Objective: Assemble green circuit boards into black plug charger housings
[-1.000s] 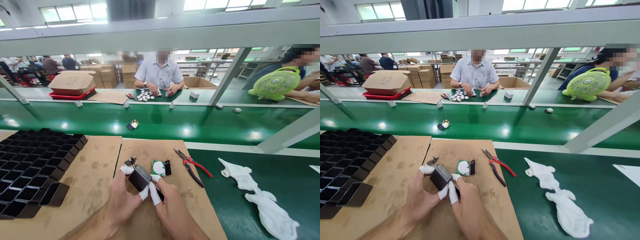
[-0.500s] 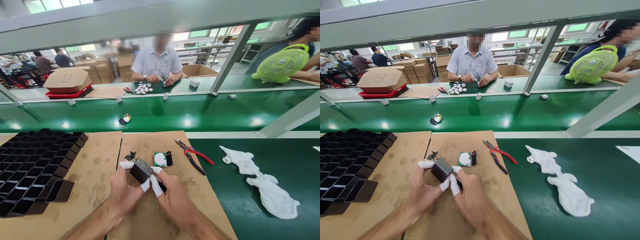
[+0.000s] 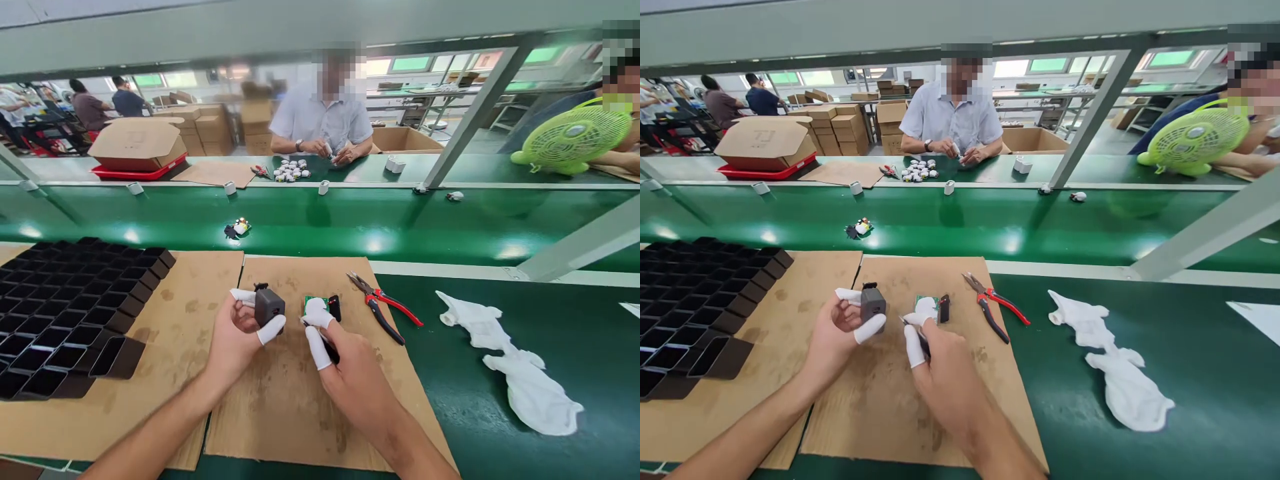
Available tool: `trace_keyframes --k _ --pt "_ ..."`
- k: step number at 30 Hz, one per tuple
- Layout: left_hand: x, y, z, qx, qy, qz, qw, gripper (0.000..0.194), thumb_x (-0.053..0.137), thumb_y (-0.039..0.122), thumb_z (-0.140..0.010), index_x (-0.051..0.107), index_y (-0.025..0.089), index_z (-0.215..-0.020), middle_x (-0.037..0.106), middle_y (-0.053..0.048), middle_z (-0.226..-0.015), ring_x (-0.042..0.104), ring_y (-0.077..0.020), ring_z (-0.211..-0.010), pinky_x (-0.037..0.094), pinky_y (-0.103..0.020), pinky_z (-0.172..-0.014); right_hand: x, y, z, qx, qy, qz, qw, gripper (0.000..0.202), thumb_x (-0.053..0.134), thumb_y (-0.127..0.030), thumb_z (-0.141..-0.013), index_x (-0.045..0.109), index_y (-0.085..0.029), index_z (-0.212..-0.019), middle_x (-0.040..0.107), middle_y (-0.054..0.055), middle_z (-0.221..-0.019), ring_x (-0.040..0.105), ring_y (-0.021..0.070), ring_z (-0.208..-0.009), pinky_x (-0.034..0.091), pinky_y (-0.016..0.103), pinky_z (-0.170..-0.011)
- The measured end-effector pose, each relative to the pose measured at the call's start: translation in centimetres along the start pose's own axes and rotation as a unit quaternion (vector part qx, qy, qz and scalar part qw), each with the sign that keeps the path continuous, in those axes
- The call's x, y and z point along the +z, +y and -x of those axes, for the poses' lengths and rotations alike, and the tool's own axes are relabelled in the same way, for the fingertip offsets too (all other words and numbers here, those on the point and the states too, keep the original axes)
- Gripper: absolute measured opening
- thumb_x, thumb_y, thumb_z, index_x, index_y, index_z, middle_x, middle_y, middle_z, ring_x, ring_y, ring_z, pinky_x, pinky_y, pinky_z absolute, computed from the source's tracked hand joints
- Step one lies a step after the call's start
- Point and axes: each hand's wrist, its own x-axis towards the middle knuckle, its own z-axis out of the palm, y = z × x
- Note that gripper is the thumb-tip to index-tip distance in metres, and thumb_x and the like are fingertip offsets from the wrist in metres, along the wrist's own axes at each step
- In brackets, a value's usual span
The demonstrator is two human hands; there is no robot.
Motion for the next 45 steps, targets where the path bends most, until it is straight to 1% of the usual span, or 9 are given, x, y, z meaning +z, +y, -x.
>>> trace_keyframes --k 6,9,13,16,22,31,35,39,45 --pt "-0.5 0.4 -0.6 -0.053 -0.029 0.064 0.996 0.068 0.11 0.034 -0.047 0.065 0.02 -0.096 0.076 -0.002 -0.092 0.069 -0.0153 -0.077 0.063 -0.028 -0.074 -0.2 0.0 0.0 -0.025 0.03 -0.012 0.999 0.033 0.045 -0.033 -0.118 0.075 -0.024 -0.127 0.075 -0.002 -0.08 0.063 0.0175 -0.062 0.041 0.031 -0.059" --pt "-0.3 0.8 -0.3 -0.073 -0.037 0.071 0.994 0.068 0.111 0.032 -0.046 0.067 0.02 -0.096 0.078 -0.004 -0.093 0.071 -0.0167 -0.079 0.065 -0.028 -0.074 -0.1 0.1 0.1 -0.029 0.039 -0.029 0.998 0.031 0.048 -0.032 -0.117 0.077 -0.024 -0.127 0.077 -0.001 -0.084 0.065 0.0164 -0.065 0.046 0.03 -0.062" --pt "-0.1 1.2 0.2 -0.083 -0.039 0.071 0.993 0.065 0.11 0.028 -0.045 0.068 0.02 -0.094 0.077 -0.003 -0.091 0.071 -0.0177 -0.08 0.068 -0.03 -0.073 -0.2 -0.1 0.3 -0.034 0.052 -0.059 0.996 0.029 0.055 -0.033 -0.115 0.082 -0.025 -0.121 0.071 -0.002 -0.076 0.058 0.0148 -0.061 0.043 0.028 -0.056" --pt "0.2 1.5 0.8 -0.043 -0.033 0.04 0.998 0.06 0.106 0.026 -0.05 0.068 0.02 -0.097 0.078 -0.003 -0.094 0.073 -0.0173 -0.082 0.069 -0.029 -0.076 -0.7 -0.5 0.5 -0.038 0.041 -0.077 0.995 0.027 0.06 -0.033 -0.114 0.086 -0.024 -0.114 0.068 -0.003 -0.073 0.054 0.014 -0.061 0.041 0.028 -0.056" --pt "0.4 1.6 2.1 0.036 -0.039 -0.059 0.997 0.05 0.1 0.031 -0.064 0.066 0.021 -0.099 0.08 -0.005 -0.095 0.08 -0.0201 -0.084 0.071 -0.029 -0.078 -1.0 -1.0 0.4 -0.049 0.027 -0.047 0.997 0.024 0.064 -0.026 -0.111 0.087 -0.023 -0.106 0.074 -0.003 -0.073 0.054 0.0125 -0.059 0.042 0.026 -0.055" --pt "-0.1 0.8 2.7 0.156 -0.03 -0.165 0.973 0.046 0.097 0.03 -0.072 0.067 0.022 -0.105 0.081 -0.001 -0.094 0.08 -0.0175 -0.081 0.069 -0.026 -0.075 -0.3 -1.0 0.3 -0.065 0.042 -0.022 0.997 0.022 0.064 -0.016 -0.107 0.084 -0.022 -0.103 0.084 -0.002 -0.083 0.063 0.0122 -0.061 0.045 0.024 -0.06" --pt "-0.6 0.4 2.6 0.218 -0.007 -0.23 0.949 0.046 0.097 0.033 -0.075 0.066 0.023 -0.108 0.078 0.001 -0.097 0.078 -0.0153 -0.082 0.068 -0.026 -0.078 0.2 -0.7 0.3 -0.077 0.07 0.025 0.994 0.018 0.065 -0.017 -0.106 0.078 -0.021 -0.094 0.071 -0.004 -0.067 0.05 0.012 -0.052 0.036 0.026 -0.055" --pt "-0.9 0.1 2.6 0.266 -0.003 -0.282 0.922 0.048 0.097 0.035 -0.077 0.064 0.023 -0.11 0.074 0.002 -0.097 0.076 -0.0152 -0.082 0.068 -0.028 -0.079 0.7 -0.5 0.2 -0.063 0.072 0.073 0.993 0.015 0.064 -0.021 -0.106 0.078 -0.019 -0.102 0.051 -0.008 -0.056 0.037 0.0138 -0.048 0.025 0.029 -0.051" --pt "-0.8 -0.2 2.7 0.305 -0.002 -0.299 0.904 0.046 0.094 0.037 -0.08 0.064 0.023 -0.113 0.074 0.001 -0.098 0.076 -0.0181 -0.083 0.069 -0.033 -0.076 0.5 -0.7 0.2 -0.031 0.033 0.053 0.998 0.019 0.059 -0.025 -0.109 0.077 -0.019 -0.11 0.052 -0.007 -0.058 0.04 0.0155 -0.05 0.028 0.03 -0.055"
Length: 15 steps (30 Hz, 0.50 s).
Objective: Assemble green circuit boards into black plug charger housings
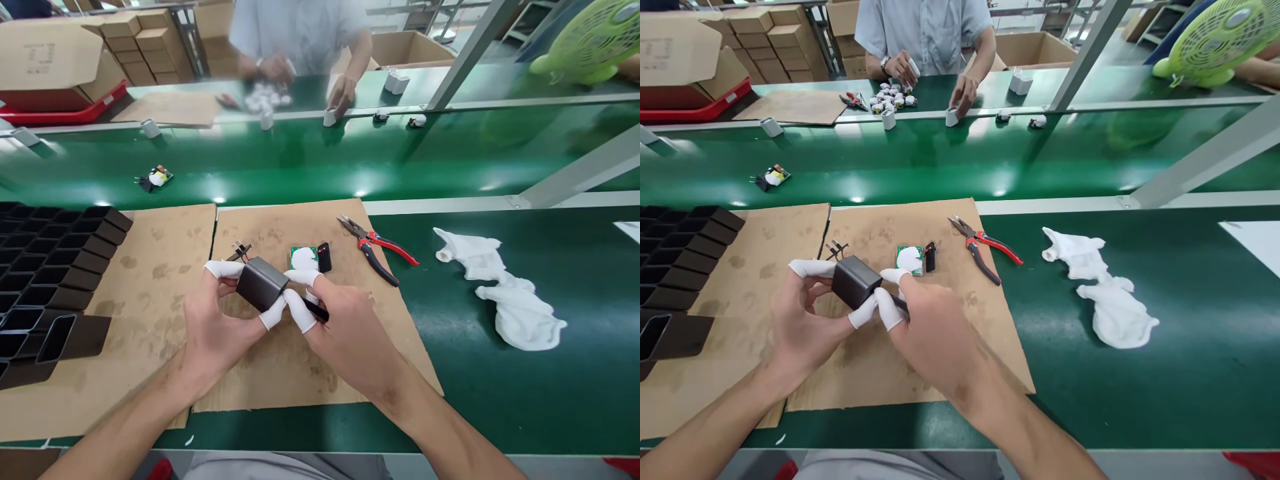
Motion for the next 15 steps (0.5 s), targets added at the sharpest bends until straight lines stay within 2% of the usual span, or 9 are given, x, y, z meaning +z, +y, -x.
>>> trace_keyframes --k 5,11,15 --pt "0.0 -0.1 0.1 0.003 0.007 0.001 1.0 0.048 0.096 0.037 -0.08 0.064 0.024 -0.113 0.074 0.0 -0.099 0.077 -0.0203 -0.085 0.07 -0.036 -0.081 -0.1 -0.3 -0.1 0.019 -0.063 -0.058 0.996 0.025 0.051 -0.024 -0.114 0.07 -0.023 -0.097 0.064 -0.004 -0.066 0.047 0.0155 -0.054 0.031 0.031 -0.058" --pt "-0.4 0.1 0.5 -0.026 0.012 0.016 0.999 0.049 0.097 0.034 -0.078 0.064 0.024 -0.113 0.075 -0.001 -0.104 0.078 -0.0222 -0.091 0.067 -0.037 -0.085 0.5 -0.2 0.1 -0.007 -0.055 -0.091 0.994 0.022 0.05 -0.025 -0.115 0.071 -0.02 -0.114 0.059 -0.006 -0.065 0.043 0.0149 -0.053 0.032 0.03 -0.059" --pt "-0.6 0.4 0.5 -0.031 0.015 0.015 0.999 0.05 0.097 0.031 -0.079 0.064 0.024 -0.116 0.074 -0.001 -0.107 0.077 -0.0221 -0.093 0.065 -0.037 -0.086 1.0 0.1 0.1 -0.011 -0.054 -0.124 0.991 0.022 0.051 -0.026 -0.114 0.072 -0.019 -0.117 0.064 -0.005 -0.069 0.047 0.0139 -0.055 0.035 0.028 -0.059"
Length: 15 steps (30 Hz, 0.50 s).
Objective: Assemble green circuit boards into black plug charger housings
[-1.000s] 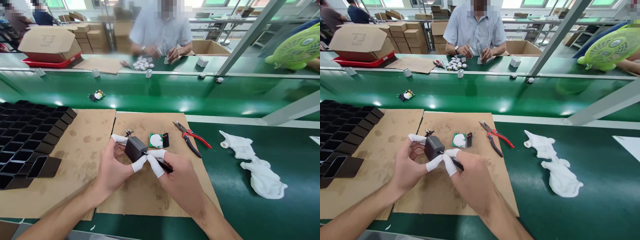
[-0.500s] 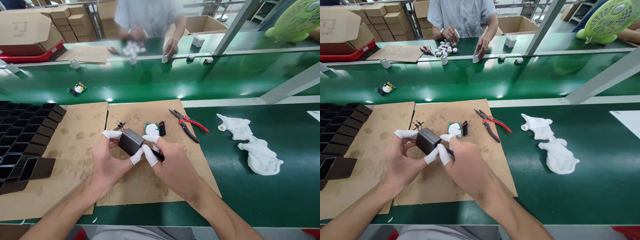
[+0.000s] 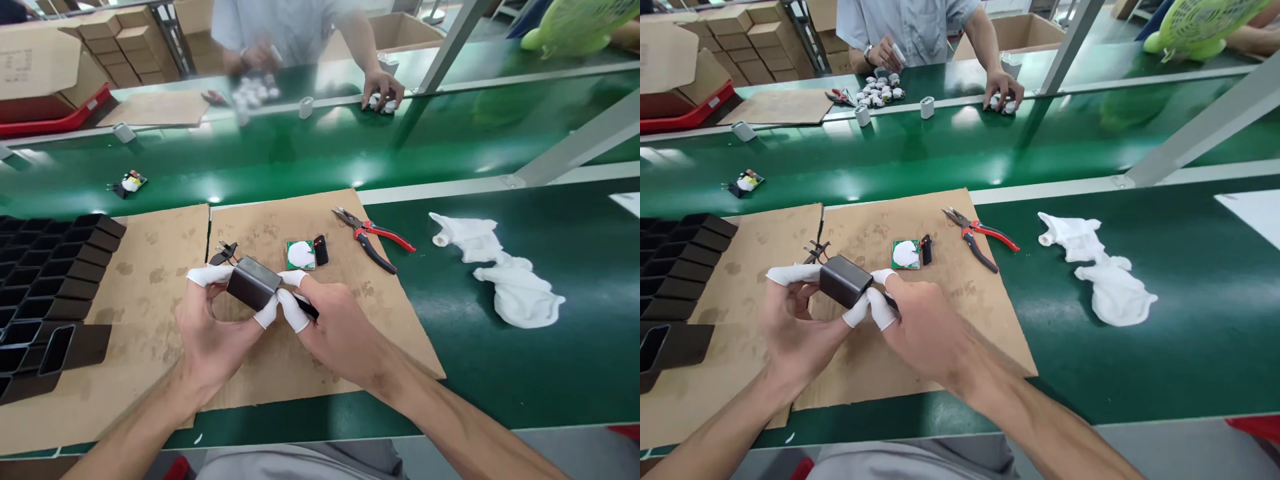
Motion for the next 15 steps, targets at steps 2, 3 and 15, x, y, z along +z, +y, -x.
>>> trace_keyframes --k 2,3,15 --pt "-0.1 0.08 -0.03 0.004 0.002 0.002 1.0 0.051 0.097 0.029 -0.079 0.063 0.024 -0.116 0.072 0.0 -0.107 0.075 -0.0205 -0.092 0.064 -0.035 -0.084 0.12 0.13 -0.02 -0.008 0.006 -0.01 1.0 0.021 0.052 -0.025 -0.114 0.072 -0.019 -0.116 0.065 -0.005 -0.071 0.05 0.0132 -0.056 0.036 0.027 -0.059" --pt "-0.14 0.09 -0.03 0.007 0.002 0.004 1.0 0.052 0.097 0.028 -0.078 0.062 0.024 -0.117 0.071 0.0 -0.107 0.075 -0.0199 -0.091 0.063 -0.034 -0.084 0.16 0.17 -0.02 -0.013 0.008 -0.013 1.0 0.021 0.052 -0.025 -0.114 0.072 -0.019 -0.116 0.065 -0.005 -0.07 0.05 0.0129 -0.056 0.036 0.026 -0.058" --pt "-0.03 -0.06 -0.29 0.021 0.009 0.004 1.0 0.052 0.096 0.029 -0.077 0.062 0.024 -0.117 0.068 0.0 -0.106 0.073 -0.0189 -0.092 0.066 -0.034 -0.085 0.47 0.4 -0.05 -0.017 0.024 -0.021 0.999 0.024 0.051 -0.026 -0.114 0.073 -0.019 -0.121 0.059 -0.006 -0.067 0.048 0.0139 -0.055 0.036 0.028 -0.059"
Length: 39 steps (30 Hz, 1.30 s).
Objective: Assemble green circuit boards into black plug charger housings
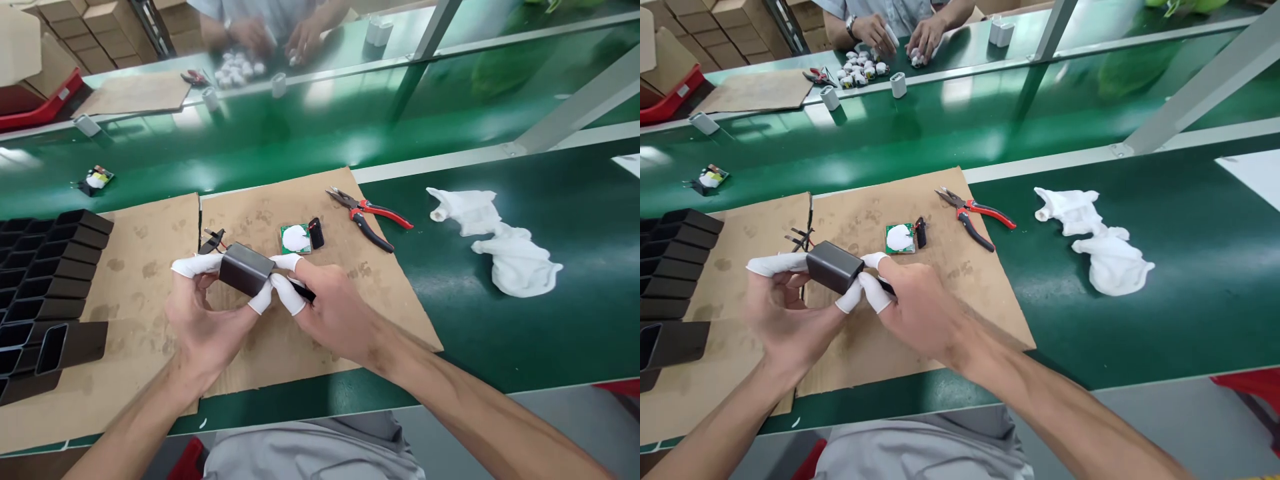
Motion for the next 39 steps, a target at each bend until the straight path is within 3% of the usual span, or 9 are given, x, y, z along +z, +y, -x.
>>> trace_keyframes --k 7,13,17,19,23,26,29,34,39 --pt "0.4 -0.3 -1.7 -0.132 -0.041 0.094 0.986 0.057 0.102 0.03 -0.067 0.065 0.022 -0.109 0.074 -0.002 -0.104 0.076 -0.0191 -0.089 0.067 -0.032 -0.081 -1.2 -0.6 -0.3 0.029 -0.003 0.075 0.997 0.025 0.053 -0.024 -0.114 0.077 -0.021 -0.12 0.08 0.0 -0.082 0.06 0.0161 -0.059 0.042 0.031 -0.062" --pt "0.0 -1.0 -3.2 -0.287 -0.074 0.299 0.907 0.058 0.105 0.033 -0.061 0.066 0.021 -0.101 0.069 0.001 -0.089 0.068 -0.0141 -0.074 0.066 -0.028 -0.072 -2.1 -0.5 -0.2 -0.019 0.071 0.163 0.984 0.022 0.056 -0.024 -0.113 0.078 -0.021 -0.108 0.081 0.005 -0.085 0.072 0.0207 -0.071 0.047 0.032 -0.066" --pt "0.0 -0.7 -3.5 -0.315 -0.087 0.331 0.885 0.066 0.109 0.037 -0.055 0.067 0.021 -0.103 0.073 -0.002 -0.095 0.072 -0.0191 -0.083 0.07 -0.034 -0.076 -2.0 -0.1 -0.3 -0.051 0.0 0.251 0.967 0.021 0.063 -0.02 -0.111 0.078 -0.022 -0.096 0.079 0.003 -0.081 0.071 0.0229 -0.074 0.047 0.035 -0.068" --pt "0.0 -0.4 -3.5 -0.319 -0.095 0.332 0.882 0.068 0.111 0.038 -0.051 0.067 0.022 -0.101 0.073 -0.003 -0.094 0.072 -0.0198 -0.083 0.071 -0.036 -0.077 -1.9 0.0 -0.3 -0.078 -0.012 0.283 0.956 0.023 0.062 -0.019 -0.112 0.078 -0.022 -0.096 0.079 0.004 -0.084 0.071 0.0241 -0.078 0.05 0.037 -0.072" --pt "-0.1 -0.2 -3.4 -0.321 -0.121 0.335 0.877 0.066 0.11 0.041 -0.054 0.067 0.022 -0.101 0.076 -0.005 -0.098 0.074 -0.021 -0.084 0.073 -0.039 -0.081 -1.8 -0.1 -0.1 -0.142 0.079 0.236 0.958 0.019 0.06 -0.021 -0.115 0.077 -0.021 -0.123 0.082 0.009 -0.104 0.077 0.0263 -0.094 0.061 0.041 -0.084" --pt "0.1 -0.4 -2.9 -0.309 -0.146 0.341 0.876 0.059 0.106 0.043 -0.064 0.07 0.021 -0.106 0.078 -0.008 -0.104 0.077 -0.0232 -0.091 0.072 -0.038 -0.084 -1.7 -0.3 0.1 -0.197 0.108 0.185 0.957 0.048 0.072 -0.029 -0.111 0.059 -0.023 -0.157 0.075 0.016 -0.135 0.077 0.0322 -0.127 0.065 0.048 -0.107" --pt "0.3 -0.3 -2.3 -0.281 -0.171 0.326 0.886 0.048 0.096 0.046 -0.08 0.074 0.022 -0.115 0.082 -0.011 -0.113 0.078 -0.0246 -0.101 0.071 -0.038 -0.093 -1.3 -0.1 0.2 -0.216 0.073 0.217 0.949 0.076 0.082 -0.042 -0.106 0.046 -0.024 -0.17 0.069 0.021 -0.149 0.07 0.0385 -0.14 0.061 0.056 -0.117" --pt "0.1 0.9 -1.6 -0.228 -0.205 0.271 0.912 0.036 0.075 0.055 -0.103 0.079 0.024 -0.12 0.082 -0.012 -0.123 0.08 -0.0286 -0.108 0.069 -0.044 -0.102 -1.0 0.8 -0.1 -0.148 0.057 0.252 0.955 0.059 0.081 -0.029 -0.105 0.057 -0.022 -0.158 0.075 0.018 -0.134 0.075 0.0393 -0.125 0.067 0.057 -0.104" --pt "-0.8 1.6 -0.2 -0.114 -0.123 0.239 0.957 0.026 0.066 0.047 -0.113 0.077 0.025 -0.123 0.076 -0.011 -0.124 0.078 -0.0282 -0.115 0.067 -0.042 -0.105 -1.6 0.4 -0.4 -0.014 0.1 0.015 0.995 0.043 0.086 -0.022 -0.097 0.068 -0.027 -0.136 0.075 0.01 -0.137 0.075 0.0295 -0.128 0.065 0.049 -0.113"
